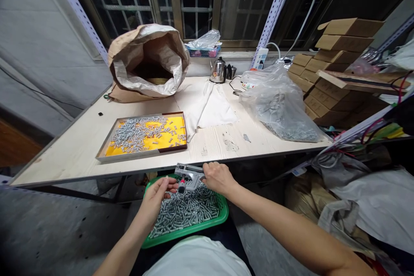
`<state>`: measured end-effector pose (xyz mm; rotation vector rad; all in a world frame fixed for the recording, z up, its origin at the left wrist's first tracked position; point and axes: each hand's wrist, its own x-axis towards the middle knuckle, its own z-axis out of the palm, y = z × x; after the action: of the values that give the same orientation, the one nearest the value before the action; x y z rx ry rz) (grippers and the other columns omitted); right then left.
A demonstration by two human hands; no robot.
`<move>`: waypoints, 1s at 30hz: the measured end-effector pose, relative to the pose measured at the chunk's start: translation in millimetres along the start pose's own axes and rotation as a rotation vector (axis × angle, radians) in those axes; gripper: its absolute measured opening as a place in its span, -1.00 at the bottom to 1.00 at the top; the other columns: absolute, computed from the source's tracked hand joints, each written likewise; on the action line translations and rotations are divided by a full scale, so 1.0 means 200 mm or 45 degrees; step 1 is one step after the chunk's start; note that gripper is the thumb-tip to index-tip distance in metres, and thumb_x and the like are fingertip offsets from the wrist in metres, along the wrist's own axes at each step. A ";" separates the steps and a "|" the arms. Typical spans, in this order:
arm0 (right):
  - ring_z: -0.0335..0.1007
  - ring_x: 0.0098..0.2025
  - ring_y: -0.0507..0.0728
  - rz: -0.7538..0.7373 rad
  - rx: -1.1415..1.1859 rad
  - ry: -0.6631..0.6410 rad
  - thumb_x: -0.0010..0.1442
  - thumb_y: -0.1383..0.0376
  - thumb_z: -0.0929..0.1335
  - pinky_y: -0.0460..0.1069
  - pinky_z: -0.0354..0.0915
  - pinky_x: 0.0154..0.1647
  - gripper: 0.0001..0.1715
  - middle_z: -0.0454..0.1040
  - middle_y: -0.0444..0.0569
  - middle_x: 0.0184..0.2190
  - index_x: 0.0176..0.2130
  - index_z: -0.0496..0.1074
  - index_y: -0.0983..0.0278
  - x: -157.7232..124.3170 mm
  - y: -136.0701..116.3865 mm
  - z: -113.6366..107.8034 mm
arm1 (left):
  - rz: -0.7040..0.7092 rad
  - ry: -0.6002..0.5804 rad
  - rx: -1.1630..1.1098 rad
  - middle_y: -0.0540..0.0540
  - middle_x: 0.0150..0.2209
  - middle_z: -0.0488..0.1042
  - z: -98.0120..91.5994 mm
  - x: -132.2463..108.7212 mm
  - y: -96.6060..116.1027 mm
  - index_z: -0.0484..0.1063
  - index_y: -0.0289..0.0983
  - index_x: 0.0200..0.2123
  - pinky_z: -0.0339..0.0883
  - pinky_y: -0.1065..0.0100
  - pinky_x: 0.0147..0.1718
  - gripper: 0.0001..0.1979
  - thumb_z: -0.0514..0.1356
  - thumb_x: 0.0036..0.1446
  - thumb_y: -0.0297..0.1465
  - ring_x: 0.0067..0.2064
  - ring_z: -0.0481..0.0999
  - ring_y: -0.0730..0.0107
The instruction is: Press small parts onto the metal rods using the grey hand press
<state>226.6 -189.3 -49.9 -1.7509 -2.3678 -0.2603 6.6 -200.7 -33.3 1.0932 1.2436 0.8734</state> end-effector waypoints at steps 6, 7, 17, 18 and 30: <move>0.23 -0.16 0.19 0.105 0.043 0.211 0.08 0.17 0.32 0.09 0.18 -0.09 -0.77 0.39 0.09 -0.23 -0.34 0.35 0.31 -0.04 -0.05 -0.09 | -0.109 -0.168 0.064 -0.11 -0.47 0.55 0.01 -0.01 -0.01 0.55 -0.31 -0.51 0.18 0.37 -0.39 -0.68 0.22 -0.08 -0.15 -0.38 0.42 0.30; 0.22 -0.10 0.21 0.107 0.061 0.276 0.10 0.18 0.31 0.12 0.17 -0.02 -0.77 0.38 0.11 -0.17 -0.31 0.36 0.31 -0.05 -0.06 -0.10 | -0.106 -0.182 0.101 -0.09 -0.50 0.54 0.01 -0.02 -0.02 0.54 -0.31 -0.53 0.18 0.36 -0.37 -0.73 0.25 -0.10 -0.19 -0.40 0.41 0.31; -0.07 0.25 0.37 0.181 0.061 0.401 -0.07 0.37 0.30 0.32 -0.06 0.27 -0.37 0.16 0.30 0.15 0.03 0.25 0.51 -0.16 -0.11 -0.04 | 0.261 0.102 0.332 -0.08 -0.46 0.47 0.01 -0.05 -0.04 0.43 -0.28 -0.56 0.26 0.36 -0.35 -0.80 0.16 0.00 -0.29 -0.36 0.43 0.30; -0.07 0.26 0.37 0.189 0.054 0.402 -0.08 0.38 0.30 0.32 -0.05 0.26 -0.36 0.15 0.30 0.15 0.04 0.25 0.51 -0.18 -0.10 -0.03 | 0.308 0.142 0.369 -0.08 -0.44 0.46 -0.02 -0.06 -0.03 0.42 -0.28 -0.55 0.27 0.35 -0.34 -0.79 0.14 0.03 -0.29 -0.35 0.43 0.29; -0.03 0.25 0.36 0.180 0.052 0.431 0.03 0.36 0.26 0.37 0.02 0.22 -0.44 0.18 0.25 0.12 0.05 0.21 0.41 -0.28 -0.06 0.03 | 0.359 0.159 1.292 -0.33 -0.23 0.53 -0.01 0.62 0.42 0.49 -0.35 -0.32 0.24 0.24 -0.19 -0.78 0.04 0.16 -0.44 -0.14 0.49 0.08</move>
<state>231.6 -242.5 -69.6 -1.6914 -1.9907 -0.4444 28.3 -59.9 13.1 2.0729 1.7179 0.4835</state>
